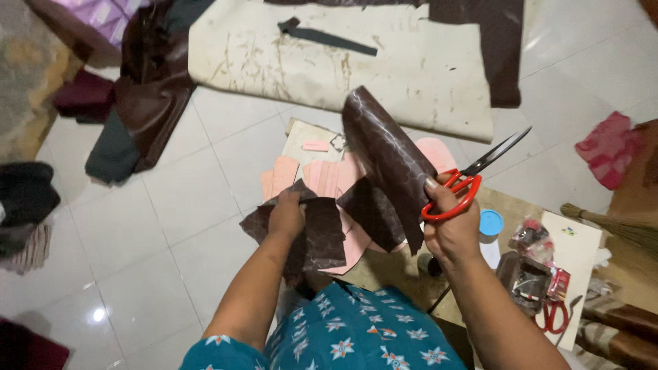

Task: The person cuts a brown patterned material using red-handled scissors. They trim the edges and separate pieces, placing the cut sections on the floor.

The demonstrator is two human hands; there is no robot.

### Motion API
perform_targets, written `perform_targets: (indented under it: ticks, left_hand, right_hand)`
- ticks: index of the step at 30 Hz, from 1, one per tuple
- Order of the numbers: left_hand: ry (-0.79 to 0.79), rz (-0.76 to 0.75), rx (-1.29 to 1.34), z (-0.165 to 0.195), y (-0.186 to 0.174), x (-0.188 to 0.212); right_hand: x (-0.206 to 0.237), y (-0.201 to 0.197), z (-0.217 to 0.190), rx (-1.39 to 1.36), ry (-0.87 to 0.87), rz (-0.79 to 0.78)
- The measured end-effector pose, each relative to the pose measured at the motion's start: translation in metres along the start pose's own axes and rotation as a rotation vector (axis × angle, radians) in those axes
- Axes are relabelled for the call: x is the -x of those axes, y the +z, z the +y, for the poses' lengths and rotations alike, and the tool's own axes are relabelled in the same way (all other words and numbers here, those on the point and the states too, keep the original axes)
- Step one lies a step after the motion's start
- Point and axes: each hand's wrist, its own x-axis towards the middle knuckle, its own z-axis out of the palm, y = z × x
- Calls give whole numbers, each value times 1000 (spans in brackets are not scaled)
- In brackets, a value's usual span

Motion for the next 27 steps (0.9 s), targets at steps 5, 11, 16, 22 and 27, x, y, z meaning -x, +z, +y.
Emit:
perform_targets:
  ticks: [5,11,16,22,27]
  left_hand:
    - [26,-258,43,30,-5,22]
    - [609,-913,347,58,-17,98]
    - [950,-623,414,89,-48,80]
    - [602,-650,812,67,-57,63]
    - [207,-849,1763,96,-58,65]
  right_hand:
    - [23,38,-35,-245,33,-21]
    - [22,85,-14,-417,-89,-78]
    - [53,117,-16,-303,-87,1]
    - [103,137,-25,-122,-253,37]
    - [122,143,5,-53,-161,1]
